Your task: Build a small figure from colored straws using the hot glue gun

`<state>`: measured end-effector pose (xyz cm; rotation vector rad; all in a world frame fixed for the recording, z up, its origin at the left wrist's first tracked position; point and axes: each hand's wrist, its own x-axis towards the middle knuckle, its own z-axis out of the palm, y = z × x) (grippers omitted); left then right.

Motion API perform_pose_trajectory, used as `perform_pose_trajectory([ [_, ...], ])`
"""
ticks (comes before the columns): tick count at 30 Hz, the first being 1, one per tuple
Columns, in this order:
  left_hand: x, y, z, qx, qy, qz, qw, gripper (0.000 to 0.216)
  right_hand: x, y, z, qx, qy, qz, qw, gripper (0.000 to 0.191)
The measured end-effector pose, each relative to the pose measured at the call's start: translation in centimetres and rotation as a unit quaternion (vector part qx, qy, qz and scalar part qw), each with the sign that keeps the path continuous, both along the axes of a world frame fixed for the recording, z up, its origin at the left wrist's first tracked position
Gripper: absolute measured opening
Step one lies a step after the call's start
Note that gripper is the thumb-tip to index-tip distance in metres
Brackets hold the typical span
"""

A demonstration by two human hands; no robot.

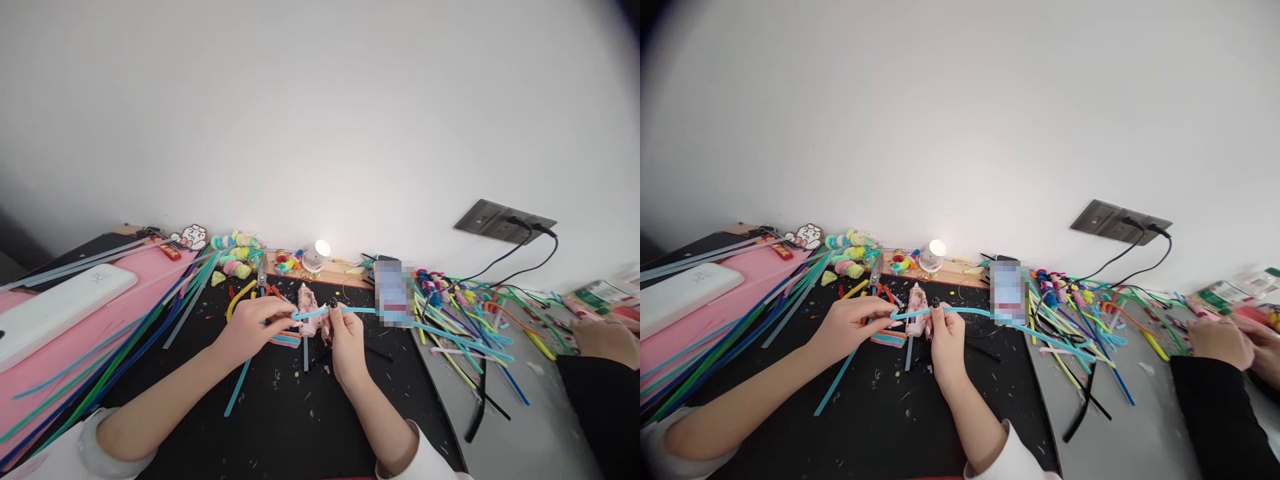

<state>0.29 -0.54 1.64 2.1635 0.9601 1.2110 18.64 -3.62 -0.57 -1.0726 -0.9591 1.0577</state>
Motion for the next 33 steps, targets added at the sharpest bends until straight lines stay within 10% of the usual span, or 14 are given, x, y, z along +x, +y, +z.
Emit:
perform_pose_trajectory([
  [7, -0.3, 0.2, -0.7, 0.153, 0.059, 0.002, 0.986, 0.021, 0.2, -0.1, 0.1, 0.001, -0.072, 0.008, 0.997, 0.043],
  [17, -0.4, 0.4, -1.5, 0.151, 0.070, -0.010, 0.986, 0.022, 0.2, -0.2, 0.2, -0.005, -0.104, 0.000, 0.995, 0.041],
  [28, -0.3, 0.2, -0.5, -0.015, 0.064, -0.063, 0.996, 0.025, 0.2, -0.2, 0.5, -0.004, -0.048, 0.022, 0.999, 0.042],
  [33, 0.3, -0.2, 0.6, -0.282, -0.109, -0.028, 0.953, 0.018, -0.1, -0.5, 1.2, 0.014, -0.027, 0.059, 0.998, 0.038],
])
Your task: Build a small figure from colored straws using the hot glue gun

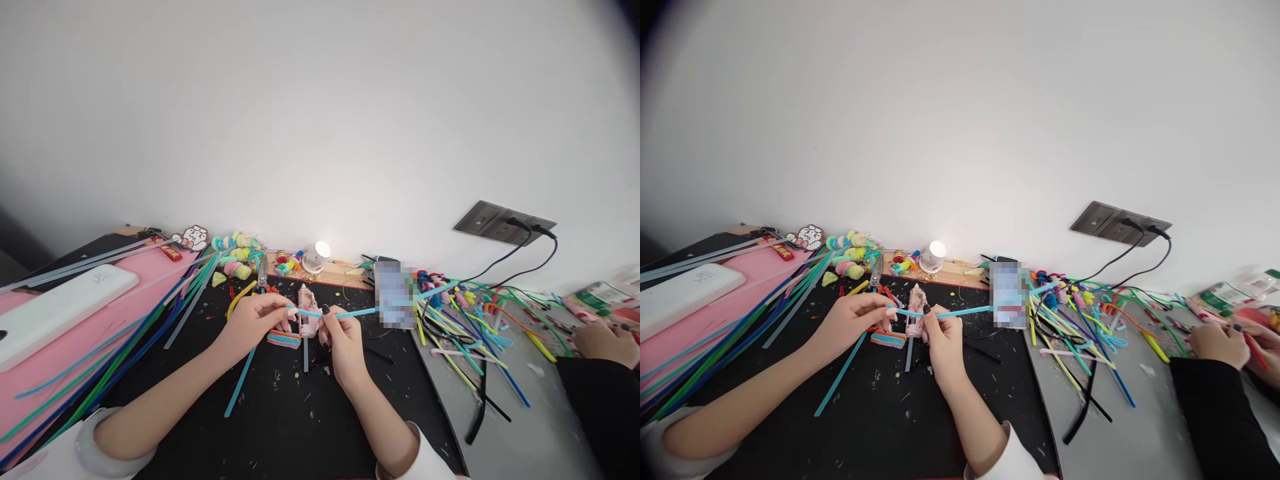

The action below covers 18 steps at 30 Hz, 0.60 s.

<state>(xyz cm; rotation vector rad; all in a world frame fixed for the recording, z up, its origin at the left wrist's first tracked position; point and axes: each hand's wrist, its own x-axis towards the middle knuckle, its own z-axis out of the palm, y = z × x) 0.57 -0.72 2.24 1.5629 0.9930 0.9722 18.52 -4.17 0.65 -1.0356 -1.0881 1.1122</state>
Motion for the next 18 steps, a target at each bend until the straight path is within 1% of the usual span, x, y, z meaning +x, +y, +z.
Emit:
perform_pose_trajectory([
  [1, 0.13, -0.01, 0.08, -0.045, -0.035, 0.001, 0.998, 0.021, -0.09, -0.11, 0.17, 0.004, -0.014, 0.007, 1.000, 0.037],
  [3, 0.34, 0.04, 0.08, -0.101, -0.098, 0.016, 0.990, 0.027, -0.23, -0.33, 0.46, 0.013, -0.057, 0.018, 0.998, 0.036],
  [6, 0.52, 0.11, -0.03, -0.140, -0.164, 0.054, 0.975, 0.028, -0.28, -0.54, 0.57, 0.032, -0.131, 0.033, 0.990, 0.035],
  [9, 0.63, 0.02, 0.06, -0.159, -0.202, 0.063, 0.964, 0.029, -0.17, -0.55, 0.37, 0.046, -0.178, 0.046, 0.982, 0.035],
  [12, 0.70, -0.11, 0.25, -0.162, -0.212, 0.057, 0.962, 0.031, -0.09, -0.48, 0.13, 0.055, -0.202, 0.056, 0.976, 0.034],
  [14, 0.65, -0.10, 0.30, -0.149, -0.200, 0.053, 0.967, 0.032, -0.10, -0.47, 0.10, 0.052, -0.206, 0.061, 0.975, 0.033],
  [16, 0.49, 0.00, 0.27, -0.121, -0.175, 0.046, 0.976, 0.033, -0.14, -0.48, 0.21, 0.032, -0.184, 0.067, 0.980, 0.033],
  [18, 0.24, 0.14, 0.21, -0.089, -0.137, 0.024, 0.986, 0.033, -0.17, -0.46, 0.40, 0.006, -0.138, 0.061, 0.989, 0.036],
])
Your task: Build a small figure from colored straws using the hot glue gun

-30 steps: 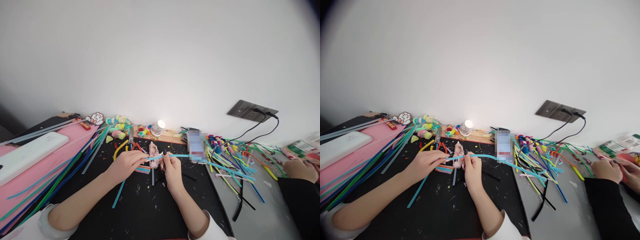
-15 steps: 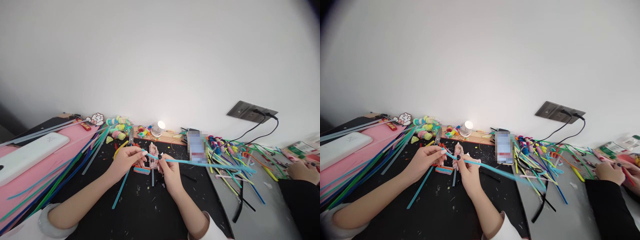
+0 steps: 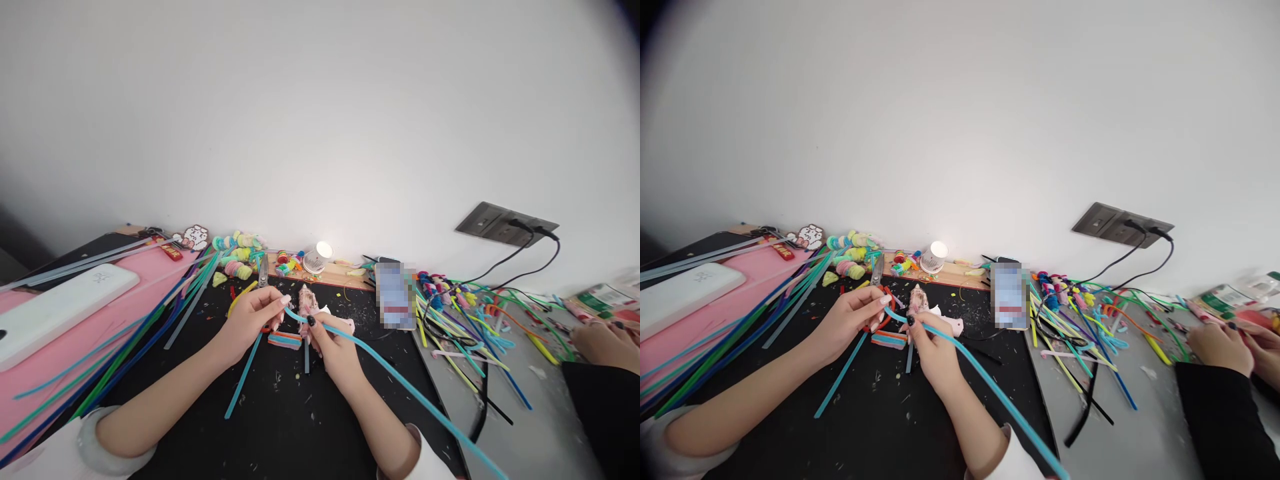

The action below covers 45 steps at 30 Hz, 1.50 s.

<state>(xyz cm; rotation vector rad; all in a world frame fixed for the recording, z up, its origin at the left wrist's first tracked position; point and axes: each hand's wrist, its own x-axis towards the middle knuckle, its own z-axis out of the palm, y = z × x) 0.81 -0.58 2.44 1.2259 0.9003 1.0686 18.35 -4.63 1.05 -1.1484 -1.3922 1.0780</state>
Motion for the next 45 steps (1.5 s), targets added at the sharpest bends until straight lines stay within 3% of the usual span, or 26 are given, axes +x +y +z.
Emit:
perform_pose_trajectory([
  [4, -0.4, 0.1, 0.0, 0.031, 0.073, -0.109, 0.991, 0.035, 0.1, 0.3, 0.0, -0.025, 0.112, -0.047, 0.992, 0.042],
  [8, -0.6, -0.2, 0.1, -0.005, 0.108, -0.256, 0.961, 0.033, 0.2, 0.6, -0.6, -0.032, 0.170, -0.056, 0.983, 0.047],
  [14, -0.7, -0.8, 0.0, -0.056, 0.123, -0.395, 0.909, 0.031, -0.3, 0.0, -0.8, -0.047, 0.135, 0.018, 0.990, 0.052],
  [17, -0.5, -1.1, -0.2, -0.084, 0.126, -0.427, 0.892, 0.029, -0.3, -0.2, -0.7, -0.056, 0.104, 0.042, 0.992, 0.053],
  [19, -0.3, -1.1, -0.3, -0.095, 0.112, -0.394, 0.907, 0.028, 0.0, 0.0, -0.7, -0.050, 0.111, 0.011, 0.993, 0.051],
  [24, 0.4, -0.7, 0.0, -0.077, 0.050, -0.197, 0.976, 0.020, 0.7, 0.5, -0.8, 0.010, 0.123, -0.116, 0.985, 0.041],
  [29, 0.3, -0.4, -0.2, -0.077, 0.020, -0.102, 0.992, 0.021, 0.5, 0.1, -0.3, 0.046, 0.059, -0.123, 0.990, 0.037],
  [38, 0.3, -0.3, 0.3, -0.093, -0.025, -0.008, 0.995, 0.028, 0.2, 0.0, 0.2, 0.067, -0.014, -0.100, 0.993, 0.034],
  [42, 0.3, -0.4, 0.4, -0.097, -0.026, -0.019, 0.995, 0.030, 0.3, 0.1, -0.3, 0.051, 0.019, -0.100, 0.994, 0.034],
  [45, 0.2, -0.2, 0.1, -0.143, -0.067, -0.058, 0.986, 0.033, 0.5, 0.2, -0.5, 0.039, 0.067, -0.107, 0.991, 0.035],
])
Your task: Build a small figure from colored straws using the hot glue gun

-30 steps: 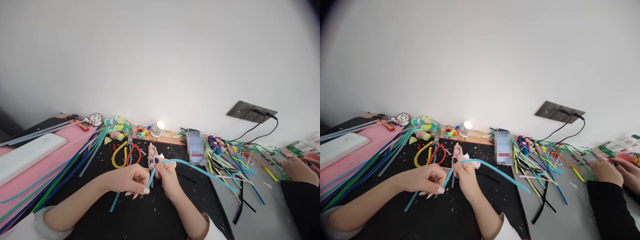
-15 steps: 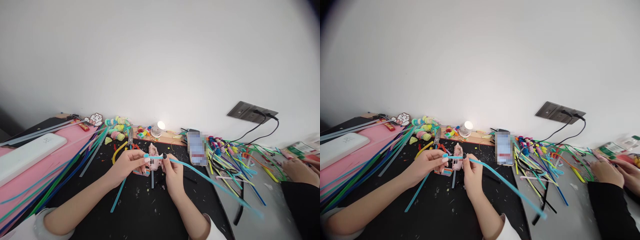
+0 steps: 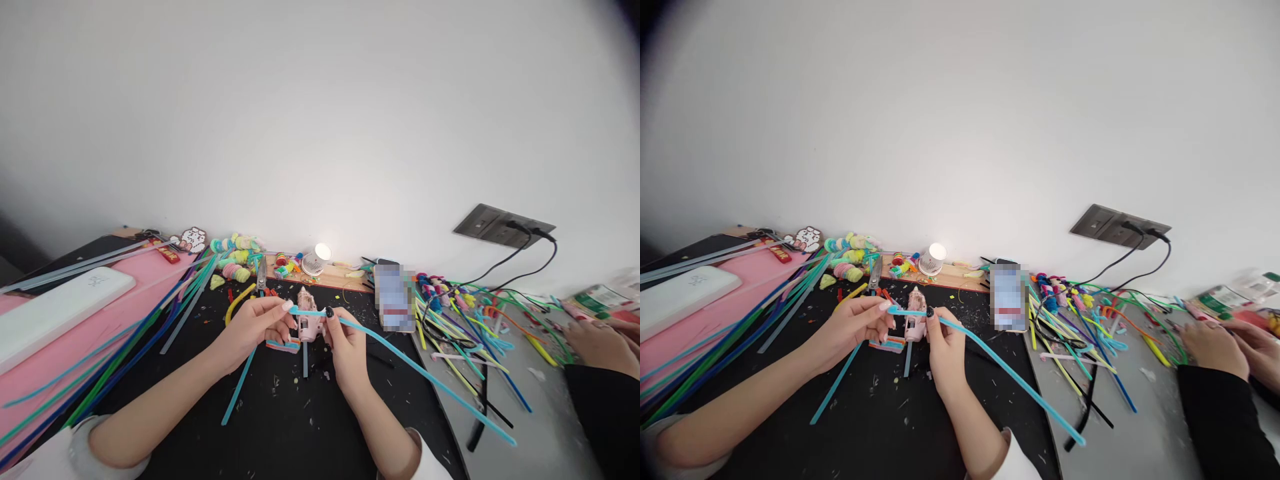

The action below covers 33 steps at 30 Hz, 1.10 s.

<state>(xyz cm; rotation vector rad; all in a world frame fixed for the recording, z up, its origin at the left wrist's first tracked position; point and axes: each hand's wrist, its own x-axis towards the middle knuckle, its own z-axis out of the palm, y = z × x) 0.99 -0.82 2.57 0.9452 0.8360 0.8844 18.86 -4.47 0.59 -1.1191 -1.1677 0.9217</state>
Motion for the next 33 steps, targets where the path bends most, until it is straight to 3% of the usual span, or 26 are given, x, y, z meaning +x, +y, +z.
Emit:
perform_pose_trajectory([
  [3, -0.1, 0.1, -0.2, -0.089, -0.044, -0.071, 0.992, 0.039, 0.1, -0.1, 0.2, 0.006, 0.000, 0.019, 1.000, 0.036],
  [7, -0.6, 0.2, 0.0, -0.161, -0.080, -0.162, 0.970, 0.030, -0.1, -0.2, 0.8, 0.011, -0.026, 0.069, 0.997, 0.036],
  [11, -1.2, 0.2, 0.1, -0.207, -0.117, -0.200, 0.950, 0.025, -0.2, -0.3, 1.0, 0.015, -0.023, 0.088, 0.996, 0.034],
  [15, -1.3, 0.3, -0.1, -0.194, -0.147, -0.202, 0.949, 0.019, -0.1, -0.2, 0.7, -0.002, -0.002, 0.092, 0.996, 0.033],
  [21, -1.5, 0.6, -0.5, -0.238, -0.117, -0.226, 0.937, 0.031, -0.1, -0.1, 0.8, -0.005, 0.006, 0.085, 0.996, 0.034],
  [26, -1.5, 0.5, -0.3, -0.198, -0.135, -0.214, 0.947, 0.027, -0.2, -0.2, 0.9, -0.017, 0.024, 0.094, 0.995, 0.033],
  [33, -0.6, 0.0, 0.0, -0.070, -0.032, -0.182, 0.980, 0.033, -0.1, 0.3, 0.0, -0.060, 0.154, 0.097, 0.981, 0.035],
])
